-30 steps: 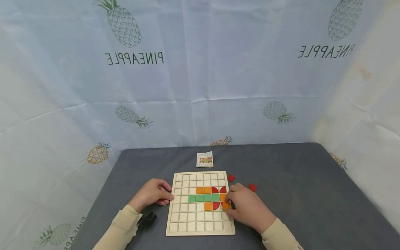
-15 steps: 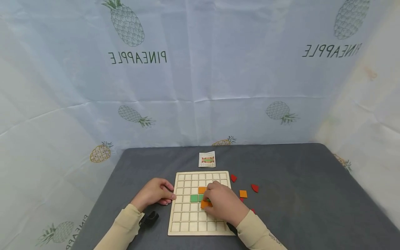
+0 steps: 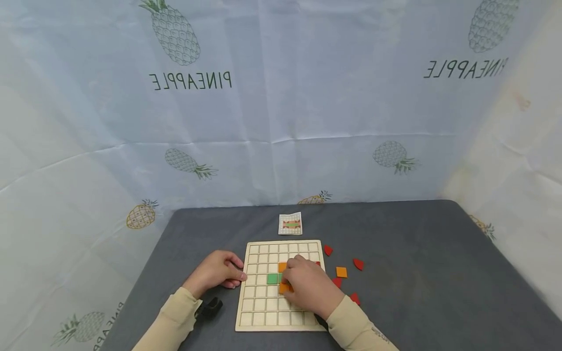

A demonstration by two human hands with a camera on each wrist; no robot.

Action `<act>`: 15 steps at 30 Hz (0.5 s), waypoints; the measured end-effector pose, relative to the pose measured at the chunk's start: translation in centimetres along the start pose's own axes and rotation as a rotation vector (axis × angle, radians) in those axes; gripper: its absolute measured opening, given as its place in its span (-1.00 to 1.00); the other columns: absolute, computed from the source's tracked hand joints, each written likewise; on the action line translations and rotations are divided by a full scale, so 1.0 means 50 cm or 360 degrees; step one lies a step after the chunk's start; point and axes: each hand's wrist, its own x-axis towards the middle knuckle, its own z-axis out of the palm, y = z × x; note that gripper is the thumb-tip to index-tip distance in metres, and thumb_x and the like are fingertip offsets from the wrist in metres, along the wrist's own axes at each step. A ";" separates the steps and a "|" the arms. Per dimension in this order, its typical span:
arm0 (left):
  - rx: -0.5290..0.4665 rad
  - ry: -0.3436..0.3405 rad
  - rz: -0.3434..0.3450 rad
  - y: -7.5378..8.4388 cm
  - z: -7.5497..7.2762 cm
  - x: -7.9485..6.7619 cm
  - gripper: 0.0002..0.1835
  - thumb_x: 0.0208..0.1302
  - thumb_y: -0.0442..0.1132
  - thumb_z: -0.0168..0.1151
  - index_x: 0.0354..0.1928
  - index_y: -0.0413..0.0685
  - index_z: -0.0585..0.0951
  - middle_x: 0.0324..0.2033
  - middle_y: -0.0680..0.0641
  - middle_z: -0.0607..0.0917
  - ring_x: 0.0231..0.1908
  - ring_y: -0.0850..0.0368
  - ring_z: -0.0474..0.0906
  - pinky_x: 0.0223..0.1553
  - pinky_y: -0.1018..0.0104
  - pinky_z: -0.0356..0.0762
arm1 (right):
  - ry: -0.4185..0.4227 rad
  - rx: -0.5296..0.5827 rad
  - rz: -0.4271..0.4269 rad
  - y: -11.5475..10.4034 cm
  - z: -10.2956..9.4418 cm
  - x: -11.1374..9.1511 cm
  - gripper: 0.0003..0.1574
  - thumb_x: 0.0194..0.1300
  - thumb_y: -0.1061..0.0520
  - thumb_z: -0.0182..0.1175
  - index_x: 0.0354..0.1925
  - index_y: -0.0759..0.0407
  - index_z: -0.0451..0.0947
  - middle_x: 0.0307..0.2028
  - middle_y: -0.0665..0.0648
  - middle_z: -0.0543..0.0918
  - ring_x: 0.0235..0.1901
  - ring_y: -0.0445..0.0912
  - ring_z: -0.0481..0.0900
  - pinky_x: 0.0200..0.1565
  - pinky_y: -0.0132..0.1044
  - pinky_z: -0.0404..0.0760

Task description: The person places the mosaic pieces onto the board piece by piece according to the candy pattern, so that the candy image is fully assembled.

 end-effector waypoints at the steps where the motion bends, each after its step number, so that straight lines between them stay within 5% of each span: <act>1: -0.0001 0.0003 0.0000 0.000 0.000 0.000 -0.63 0.12 -0.29 0.69 -0.12 -0.24 0.69 -0.46 -0.09 0.81 -0.51 0.17 0.75 -0.41 0.24 0.80 | 0.0001 -0.0003 -0.0003 -0.001 0.000 0.000 -0.80 0.16 0.03 0.68 -0.30 -0.04 0.82 -0.34 -0.14 0.59 -0.29 -0.29 0.39 -0.28 -0.40 0.59; 15: -0.0020 -0.0013 0.0005 0.000 -0.002 0.001 -0.64 0.14 -0.32 0.67 -0.10 -0.26 0.68 -0.44 -0.10 0.82 -0.50 0.16 0.75 -0.41 0.24 0.81 | -0.0012 -0.0034 -0.0011 -0.005 0.002 0.004 -0.83 0.16 0.10 0.64 -0.31 -0.03 0.81 -0.37 -0.15 0.57 -0.30 -0.28 0.38 -0.32 -0.42 0.54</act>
